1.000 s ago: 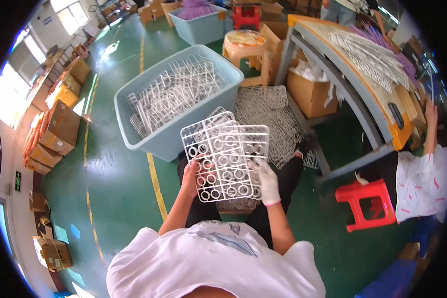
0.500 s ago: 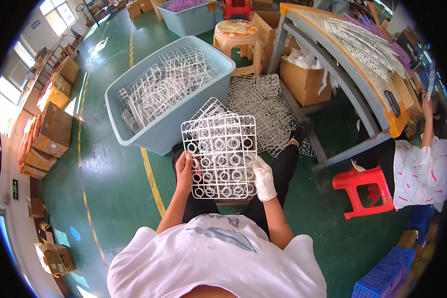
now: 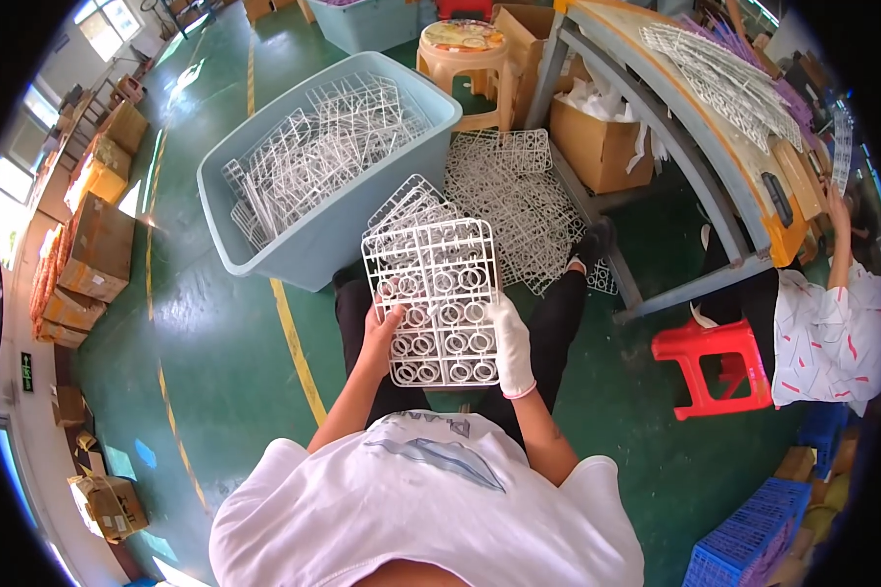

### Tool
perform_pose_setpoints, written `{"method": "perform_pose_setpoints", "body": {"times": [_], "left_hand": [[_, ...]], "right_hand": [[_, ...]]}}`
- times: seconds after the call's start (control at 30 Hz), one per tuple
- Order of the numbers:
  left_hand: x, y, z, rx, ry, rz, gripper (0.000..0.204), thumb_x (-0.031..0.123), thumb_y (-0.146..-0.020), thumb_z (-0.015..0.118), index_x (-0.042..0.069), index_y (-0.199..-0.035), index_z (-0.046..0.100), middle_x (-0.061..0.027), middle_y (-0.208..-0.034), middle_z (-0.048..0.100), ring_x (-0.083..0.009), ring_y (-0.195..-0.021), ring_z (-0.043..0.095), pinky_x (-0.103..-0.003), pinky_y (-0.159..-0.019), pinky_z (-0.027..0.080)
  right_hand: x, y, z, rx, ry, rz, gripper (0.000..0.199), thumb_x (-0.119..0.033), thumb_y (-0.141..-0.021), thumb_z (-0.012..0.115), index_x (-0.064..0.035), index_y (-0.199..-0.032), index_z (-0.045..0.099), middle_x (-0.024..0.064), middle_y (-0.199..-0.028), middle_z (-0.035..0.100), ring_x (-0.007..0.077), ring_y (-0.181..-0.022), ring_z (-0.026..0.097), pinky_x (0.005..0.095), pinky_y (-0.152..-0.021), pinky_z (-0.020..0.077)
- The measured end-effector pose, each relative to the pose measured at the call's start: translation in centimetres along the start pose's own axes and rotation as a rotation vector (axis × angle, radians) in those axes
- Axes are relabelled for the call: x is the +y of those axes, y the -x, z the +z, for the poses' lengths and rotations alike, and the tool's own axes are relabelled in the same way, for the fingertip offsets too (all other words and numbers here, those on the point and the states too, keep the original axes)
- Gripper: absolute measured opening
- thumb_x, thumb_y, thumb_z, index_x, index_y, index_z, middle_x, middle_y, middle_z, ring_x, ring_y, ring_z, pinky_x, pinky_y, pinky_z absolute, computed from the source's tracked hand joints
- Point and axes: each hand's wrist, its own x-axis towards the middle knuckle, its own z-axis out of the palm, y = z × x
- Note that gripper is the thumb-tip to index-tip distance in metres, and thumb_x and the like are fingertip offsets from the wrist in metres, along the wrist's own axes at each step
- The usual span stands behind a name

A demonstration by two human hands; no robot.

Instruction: The person separates and sorts small white plastic grid-like components from a large storage bin by hand, wearing a protective glove.

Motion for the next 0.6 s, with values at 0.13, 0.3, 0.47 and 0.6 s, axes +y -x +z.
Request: {"method": "perform_pose_setpoints", "body": {"times": [0.13, 0.3, 0.47, 0.6], "left_hand": [[0.7, 0.8, 0.3, -0.104, 0.096, -0.251, 0.035, 0.016, -0.080, 0.066, 0.002, -0.108, 0.053, -0.0068, -0.095, 0.062, -0.0156, -0.080, 0.061, -0.030, -0.070, 0.052], [0.1, 1.2, 0.1, -0.057, 0.061, -0.197, 0.033, 0.011, -0.077, 0.068, 0.002, -0.106, 0.055, -0.0068, -0.094, 0.063, -0.0143, -0.079, 0.062, -0.028, -0.066, 0.053], [0.3, 1.3, 0.0, -0.019, 0.012, -0.168, 0.034, 0.011, -0.076, 0.069, 0.001, -0.106, 0.056, -0.0049, -0.089, 0.064, -0.0133, -0.075, 0.062, -0.027, -0.066, 0.052], [1.5, 1.5, 0.3, -0.194, 0.208, -0.144, 0.043, 0.027, -0.087, 0.054, -0.001, -0.118, 0.046, -0.0090, -0.105, 0.059, -0.0155, -0.087, 0.060, -0.029, -0.074, 0.051]], "right_hand": [[1.6, -1.0, 0.4, 0.111, 0.448, -0.121, 0.039, -0.013, -0.081, 0.059, -0.0002, -0.116, 0.046, 0.0035, -0.087, 0.063, 0.0082, -0.073, 0.058, 0.0221, -0.069, 0.0466], [1.1, -1.2, -0.1, 0.125, 0.605, 0.035, 0.032, -0.001, -0.079, 0.056, 0.0006, -0.110, 0.048, 0.0028, -0.085, 0.063, 0.0058, -0.073, 0.058, 0.0201, -0.068, 0.0462], [1.0, -1.6, 0.2, 0.095, 0.448, 0.062, 0.029, 0.005, -0.078, 0.054, 0.0018, -0.107, 0.050, 0.0015, -0.081, 0.061, 0.0045, -0.071, 0.056, 0.0180, -0.066, 0.0441], [2.4, -2.7, -0.8, 0.094, 0.357, 0.032, 0.026, 0.005, -0.080, 0.053, 0.0002, -0.105, 0.052, 0.0002, -0.080, 0.059, 0.0034, -0.067, 0.052, 0.0164, -0.060, 0.0406]]}}
